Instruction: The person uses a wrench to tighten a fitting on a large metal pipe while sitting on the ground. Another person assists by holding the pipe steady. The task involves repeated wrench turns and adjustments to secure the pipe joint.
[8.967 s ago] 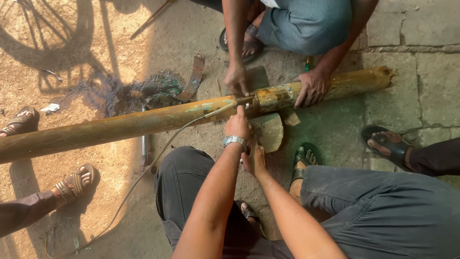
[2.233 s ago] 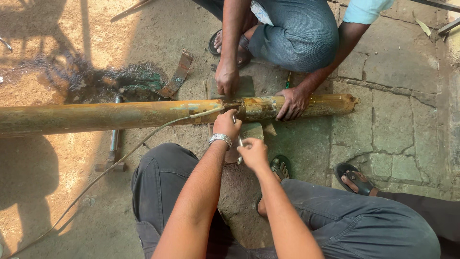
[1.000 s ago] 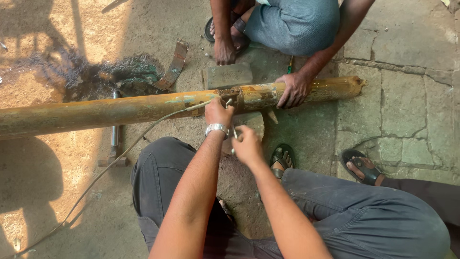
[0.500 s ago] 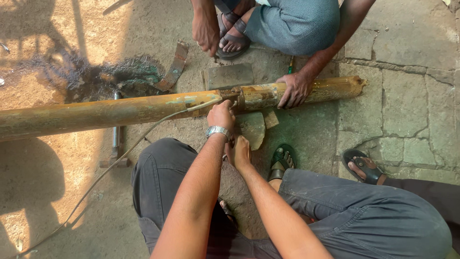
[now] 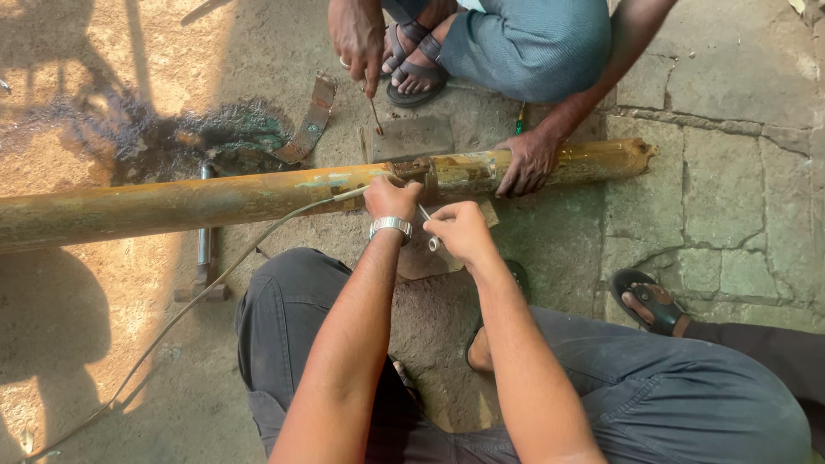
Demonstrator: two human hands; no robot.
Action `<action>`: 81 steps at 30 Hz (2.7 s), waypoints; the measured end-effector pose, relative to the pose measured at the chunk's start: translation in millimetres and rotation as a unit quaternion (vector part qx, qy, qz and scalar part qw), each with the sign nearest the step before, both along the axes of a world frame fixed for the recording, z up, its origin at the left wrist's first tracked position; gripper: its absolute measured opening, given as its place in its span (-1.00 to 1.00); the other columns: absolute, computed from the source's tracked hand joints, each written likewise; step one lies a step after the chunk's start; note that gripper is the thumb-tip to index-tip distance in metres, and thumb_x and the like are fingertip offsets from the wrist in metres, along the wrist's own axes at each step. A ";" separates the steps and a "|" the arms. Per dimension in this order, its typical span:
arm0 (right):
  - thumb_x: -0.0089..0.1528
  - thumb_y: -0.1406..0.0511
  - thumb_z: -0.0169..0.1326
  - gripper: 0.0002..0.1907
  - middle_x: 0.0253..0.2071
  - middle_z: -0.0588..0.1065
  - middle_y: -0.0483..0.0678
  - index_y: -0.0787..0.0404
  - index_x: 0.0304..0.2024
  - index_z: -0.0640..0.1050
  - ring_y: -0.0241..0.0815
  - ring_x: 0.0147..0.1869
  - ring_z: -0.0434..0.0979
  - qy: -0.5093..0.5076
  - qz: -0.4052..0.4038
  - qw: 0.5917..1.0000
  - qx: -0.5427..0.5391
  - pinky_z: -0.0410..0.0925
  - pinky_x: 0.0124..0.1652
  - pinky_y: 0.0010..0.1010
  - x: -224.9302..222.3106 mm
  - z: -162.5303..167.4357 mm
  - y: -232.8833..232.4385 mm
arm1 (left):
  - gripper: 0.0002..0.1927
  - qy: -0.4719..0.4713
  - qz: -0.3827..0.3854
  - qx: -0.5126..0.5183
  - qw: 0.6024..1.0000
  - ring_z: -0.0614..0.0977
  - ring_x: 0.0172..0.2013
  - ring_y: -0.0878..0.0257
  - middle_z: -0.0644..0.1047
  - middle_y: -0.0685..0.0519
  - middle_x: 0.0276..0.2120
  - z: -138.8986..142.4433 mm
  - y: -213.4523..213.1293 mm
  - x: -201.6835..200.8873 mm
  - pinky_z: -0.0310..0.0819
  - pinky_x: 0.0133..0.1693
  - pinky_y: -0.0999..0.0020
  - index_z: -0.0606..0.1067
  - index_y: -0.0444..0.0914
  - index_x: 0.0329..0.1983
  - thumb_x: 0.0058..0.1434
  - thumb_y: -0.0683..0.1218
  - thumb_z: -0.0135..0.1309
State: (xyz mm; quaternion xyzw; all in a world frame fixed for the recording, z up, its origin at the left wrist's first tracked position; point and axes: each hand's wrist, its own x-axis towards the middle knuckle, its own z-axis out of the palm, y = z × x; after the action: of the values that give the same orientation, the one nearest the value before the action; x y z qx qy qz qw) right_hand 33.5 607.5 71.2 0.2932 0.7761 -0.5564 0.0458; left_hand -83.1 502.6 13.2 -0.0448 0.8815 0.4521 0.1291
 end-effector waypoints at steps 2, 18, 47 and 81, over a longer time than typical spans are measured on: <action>0.09 0.34 0.27 -0.77 -0.48 0.61 0.06 0.41 -0.27 0.68 -0.20 -0.47 0.56 0.013 -0.016 0.997 -0.078 0.38 -0.45 -0.37 7.9 -10.6 -5.1 | -0.65 -0.015 -0.001 -0.036 0.999 0.70 -0.24 -0.09 0.66 -0.24 -0.33 0.8 -2.0 2.9 0.58 -0.09 0.10 0.65 -0.32 -0.35 -0.04 0.05 0.38; 0.09 0.31 0.20 -0.67 -0.22 0.59 0.24 0.29 -0.11 0.51 0.28 -0.05 0.61 -0.083 0.053 0.976 0.192 0.44 -0.06 0.03 30.3 -102.1 -67.8 | -0.70 0.134 -0.182 -0.103 0.969 0.62 -0.06 -0.06 0.65 0.00 -0.12 -21.0 -11.6 18.7 0.50 -0.01 0.05 0.62 -0.07 -0.06 0.11 -0.14 0.16; 0.06 0.27 0.26 -0.70 -0.25 0.58 0.31 0.38 -0.27 0.55 0.27 -0.11 0.62 -0.088 0.028 0.979 0.184 0.47 -0.10 -0.01 29.8 -83.1 -73.8 | -0.70 0.099 -0.129 -0.080 0.983 0.66 -0.13 -0.11 0.64 -0.13 -0.17 -28.3 -8.4 14.0 0.55 -0.04 0.04 0.66 -0.10 -0.09 0.08 -0.16 0.18; 0.08 0.24 0.23 -0.69 -0.23 0.58 0.32 0.31 -0.20 0.62 0.31 -0.07 0.61 -0.085 0.058 0.977 0.188 0.45 -0.06 0.03 25.6 -73.5 -67.1 | -0.72 0.105 -0.127 -0.107 0.980 0.64 -0.16 -0.17 0.64 -0.17 -0.23 -30.5 -4.2 12.3 0.53 -0.10 -0.04 0.64 -0.16 -0.14 0.04 -0.15 0.21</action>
State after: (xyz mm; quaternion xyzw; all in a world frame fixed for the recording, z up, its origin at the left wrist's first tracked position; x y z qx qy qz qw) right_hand 59.1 540.4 -2.3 0.2972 0.8759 -0.3697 0.0882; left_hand -70.8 498.4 -17.3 0.1021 0.9320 0.3369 0.0866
